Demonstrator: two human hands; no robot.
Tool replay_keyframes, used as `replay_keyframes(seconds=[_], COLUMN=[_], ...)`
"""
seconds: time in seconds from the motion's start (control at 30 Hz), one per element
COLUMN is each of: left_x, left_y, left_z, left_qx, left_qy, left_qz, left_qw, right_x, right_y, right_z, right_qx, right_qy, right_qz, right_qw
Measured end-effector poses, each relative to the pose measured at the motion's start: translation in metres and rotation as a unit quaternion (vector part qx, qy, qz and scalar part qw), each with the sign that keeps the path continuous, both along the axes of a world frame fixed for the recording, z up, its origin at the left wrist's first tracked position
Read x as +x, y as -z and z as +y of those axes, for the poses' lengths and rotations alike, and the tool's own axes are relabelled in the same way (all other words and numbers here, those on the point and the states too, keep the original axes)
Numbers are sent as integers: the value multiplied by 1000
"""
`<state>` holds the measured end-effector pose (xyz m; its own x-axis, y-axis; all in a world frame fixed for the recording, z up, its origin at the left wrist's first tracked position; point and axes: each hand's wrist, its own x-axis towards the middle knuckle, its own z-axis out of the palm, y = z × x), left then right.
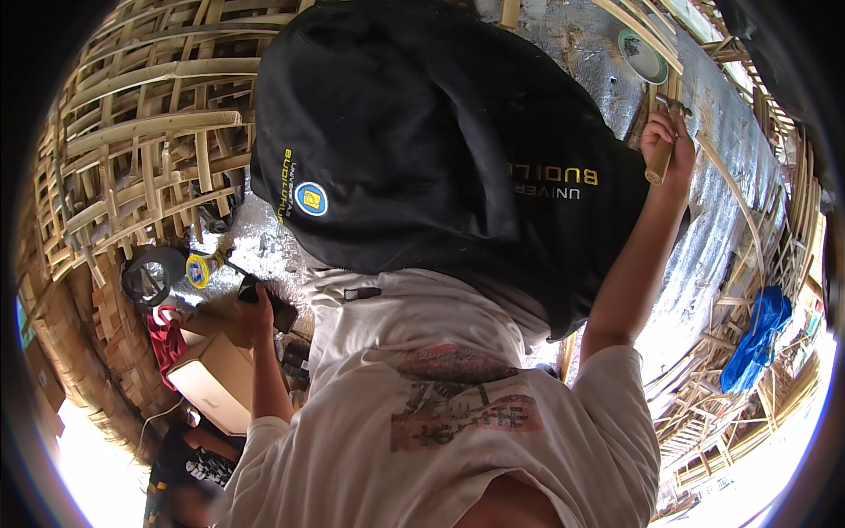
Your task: The person assembles thin wooden slats into a lattice structure using a hammer to drive small nails and a machete to trim the ends of the wood.
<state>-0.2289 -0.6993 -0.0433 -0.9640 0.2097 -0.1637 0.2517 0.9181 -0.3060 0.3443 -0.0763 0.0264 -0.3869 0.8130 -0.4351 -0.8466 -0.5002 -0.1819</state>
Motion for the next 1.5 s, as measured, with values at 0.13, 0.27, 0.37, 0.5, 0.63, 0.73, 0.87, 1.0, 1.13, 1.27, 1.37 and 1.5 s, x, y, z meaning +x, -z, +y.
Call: replay_keyframes(seconds=[0.13, 0.27, 0.37, 0.5, 0.63, 0.73, 0.87, 1.0, 1.13, 1.27, 1.37, 1.5], left_x=[18, 11, 11, 24, 8, 13, 10, 2, -37, -57, -30, 61], left_y=[-19, -18, -19, -34, -17, -15, -15, -14, -34, -120, -203, -282], left_z=[38, 23, 22, 57, 20, 23, 29, 22, 55, 172, 282, 379], left_qx=[16, 23, 1, -49, 30, 7, 7, 8, -90, -72, 18, 188], left_qy=[-19, -9, -37, -23, -70, -56, -58, -42, -129, -54, -33, 240], left_qz=[-51, -37, -43, -41, -75, -63, -83, -110, -295, -263, -324, -442], left_qw=[998, 999, 998, 998, 994, 996, 995, 993, 943, 961, 945, 843], right_x=[12, 1, 2, 30, 3, 7, 11, 9, 5, 4, 7, 8], right_y=[-7, -16, -5, 1, -9, -9, -10, -8, -14, -15, -16, -6], right_z=[-1, -2, 0, 3, -3, -4, -4, -5, -6, -3, -6, -8], right_qx=[0, -9, 11, 19, 32, 22, 18, 33, 7, -22, -29, -39], right_qy=[14, 13, -3, 21, 4, 10, 12, 19, 20, 36, 46, 57], right_qz=[-12, -28, -10, -24, -9, -10, 4, -16, 1, 4, 0, 2], right_qw=[1000, 999, 1000, 999, 999, 1000, 1000, 999, 1000, 999, 999, 998])
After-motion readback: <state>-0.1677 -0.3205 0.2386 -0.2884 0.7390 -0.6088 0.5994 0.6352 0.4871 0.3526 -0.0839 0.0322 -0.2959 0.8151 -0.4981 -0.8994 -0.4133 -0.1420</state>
